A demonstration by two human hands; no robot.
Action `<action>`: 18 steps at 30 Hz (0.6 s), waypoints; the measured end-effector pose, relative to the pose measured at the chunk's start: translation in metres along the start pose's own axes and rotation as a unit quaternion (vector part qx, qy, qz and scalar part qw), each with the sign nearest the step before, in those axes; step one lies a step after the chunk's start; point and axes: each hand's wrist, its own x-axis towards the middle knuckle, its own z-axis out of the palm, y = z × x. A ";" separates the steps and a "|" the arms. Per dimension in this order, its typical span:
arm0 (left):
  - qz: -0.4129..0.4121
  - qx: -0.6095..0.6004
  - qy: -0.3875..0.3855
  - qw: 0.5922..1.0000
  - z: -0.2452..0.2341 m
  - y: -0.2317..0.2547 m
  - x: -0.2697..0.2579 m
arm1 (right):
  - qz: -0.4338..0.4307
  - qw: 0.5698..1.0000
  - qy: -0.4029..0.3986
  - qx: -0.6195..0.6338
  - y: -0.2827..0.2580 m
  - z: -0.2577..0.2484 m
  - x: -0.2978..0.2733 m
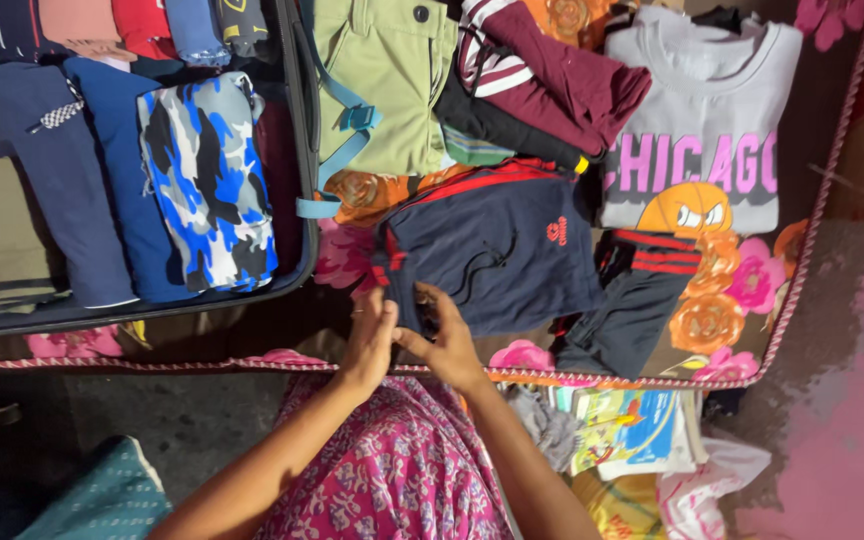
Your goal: The person folds various clothing items, including shorts and t-shirts, and places them into an open suitcase. The person arranges the folded clothes neatly inside the suitcase.
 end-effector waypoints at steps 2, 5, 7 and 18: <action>0.090 0.016 -0.030 0.995 -0.005 0.016 -0.002 | 0.094 0.995 0.017 -0.007 0.022 0.011 -0.006; 0.061 -0.053 -0.132 0.988 -0.015 0.044 -0.004 | 0.104 0.993 0.028 0.054 0.061 0.016 -0.004; 0.102 -0.006 -0.178 0.979 -0.026 0.061 0.000 | 0.096 0.990 0.038 0.094 0.084 0.008 0.003; 0.529 0.607 -0.209 0.556 -0.028 0.092 0.130 | 0.069 0.891 0.220 -0.392 0.037 0.014 0.018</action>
